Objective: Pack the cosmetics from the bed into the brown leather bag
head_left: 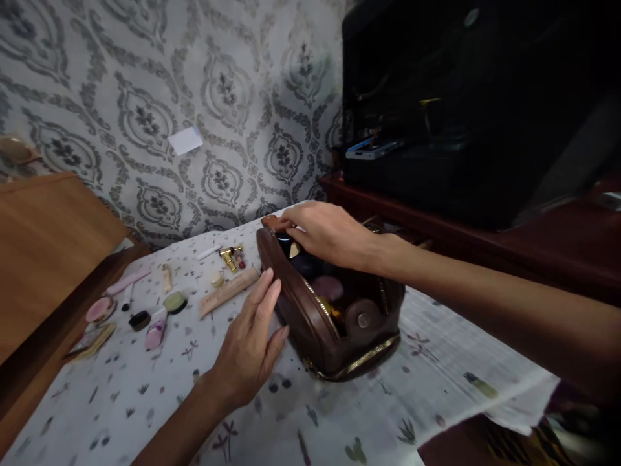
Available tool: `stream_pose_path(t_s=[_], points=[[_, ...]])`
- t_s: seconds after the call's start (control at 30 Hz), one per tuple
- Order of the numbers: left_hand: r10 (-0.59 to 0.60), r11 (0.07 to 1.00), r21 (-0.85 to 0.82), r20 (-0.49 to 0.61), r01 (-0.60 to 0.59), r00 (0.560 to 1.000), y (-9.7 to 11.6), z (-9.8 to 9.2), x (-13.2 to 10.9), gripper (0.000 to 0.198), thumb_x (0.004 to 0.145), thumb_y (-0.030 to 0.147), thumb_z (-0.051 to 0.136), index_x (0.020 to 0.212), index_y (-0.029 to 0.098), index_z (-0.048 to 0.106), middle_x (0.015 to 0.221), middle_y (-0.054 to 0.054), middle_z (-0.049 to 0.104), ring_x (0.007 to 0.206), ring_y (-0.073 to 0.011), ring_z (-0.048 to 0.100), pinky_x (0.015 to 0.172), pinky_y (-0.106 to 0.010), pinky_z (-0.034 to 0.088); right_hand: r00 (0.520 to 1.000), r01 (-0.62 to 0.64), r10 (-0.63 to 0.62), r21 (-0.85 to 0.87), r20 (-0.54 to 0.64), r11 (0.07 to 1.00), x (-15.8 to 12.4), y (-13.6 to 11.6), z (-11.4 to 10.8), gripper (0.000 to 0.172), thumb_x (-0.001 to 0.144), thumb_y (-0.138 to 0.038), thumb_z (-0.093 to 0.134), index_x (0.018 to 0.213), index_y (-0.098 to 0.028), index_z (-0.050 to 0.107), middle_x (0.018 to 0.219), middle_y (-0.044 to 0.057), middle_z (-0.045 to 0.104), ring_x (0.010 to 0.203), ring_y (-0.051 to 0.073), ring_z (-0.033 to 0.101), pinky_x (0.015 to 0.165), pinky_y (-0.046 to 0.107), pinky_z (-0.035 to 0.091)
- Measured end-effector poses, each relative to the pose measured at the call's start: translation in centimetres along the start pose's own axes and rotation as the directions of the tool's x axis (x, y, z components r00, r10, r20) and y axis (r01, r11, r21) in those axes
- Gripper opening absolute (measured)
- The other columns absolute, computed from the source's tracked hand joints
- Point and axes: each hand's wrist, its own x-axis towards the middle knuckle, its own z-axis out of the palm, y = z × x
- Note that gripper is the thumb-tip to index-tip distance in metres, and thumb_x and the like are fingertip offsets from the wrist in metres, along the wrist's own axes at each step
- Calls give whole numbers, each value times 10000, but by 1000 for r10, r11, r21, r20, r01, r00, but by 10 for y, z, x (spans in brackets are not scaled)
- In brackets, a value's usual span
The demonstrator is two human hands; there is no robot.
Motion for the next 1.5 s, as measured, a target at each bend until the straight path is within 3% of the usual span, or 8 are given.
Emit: stream_pose_path(t_s=[0.17,0.43,0.6,0.93,1.17,1.3,1.4,1.5], points=[[-110,979,-163,64,119,992,-9,11,-10,707,1051,315,423,1619,278,5,1682,-162,221,1545,-281,273,1213,-458,392,990,-8,12,30,-142,1000,-23,-21,-8,250,1006,-226,471,1099,-158,693,929,90,742,872,214,690,746,270,446],[-88,961,-256,72,104,994,-12,10,-6,689,1058,345,402,1619,314,2,1700,-121,176,1563,-280,217,1259,-473,327,994,-91,76,192,80,977,-32,-31,15,298,945,-245,562,1234,-188,607,823,41,706,758,207,669,662,276,425],[-81,951,-289,102,108,991,-13,13,-1,664,1056,405,391,1621,264,72,1690,-129,212,1563,-266,223,1261,-469,325,989,-56,115,476,-97,878,-28,-30,16,400,833,-121,582,1228,-175,612,920,28,690,789,159,655,708,258,489],[-60,954,-288,77,80,995,-15,13,-5,598,1049,396,390,1581,177,227,1626,-182,343,1534,-261,306,1243,-484,357,944,204,-38,492,-327,846,-55,-77,2,202,930,-159,530,1082,-190,659,940,42,721,819,158,678,696,247,505],[-217,969,125,10,214,976,-87,28,-37,499,1020,307,429,1487,135,387,1559,-202,447,1476,-301,408,1213,-510,368,960,174,-258,487,111,856,-85,-129,77,165,968,-172,526,877,-180,663,826,38,721,704,159,658,668,265,431],[-530,799,344,16,493,848,-131,20,-50,507,1032,343,416,1474,96,390,1619,-245,331,1532,-354,284,1197,-594,324,945,-29,-134,487,298,873,-68,-145,120,166,916,-159,560,1012,-160,695,939,94,737,842,217,687,776,319,459],[-638,728,406,104,553,763,-145,13,-57,442,1042,314,364,1417,95,451,1591,-260,370,1539,-372,256,1177,-634,311,962,-195,9,663,273,722,-43,-152,150,279,864,-165,579,1128,-163,670,1031,103,723,874,209,678,801,334,491],[-611,764,366,150,531,777,-147,8,-62,338,987,228,453,1301,124,520,1465,-237,528,1507,-363,324,1154,-610,336,946,-324,186,832,267,451,-20,-159,181,249,781,-187,609,1022,-182,671,916,49,701,771,183,658,700,308,522]])
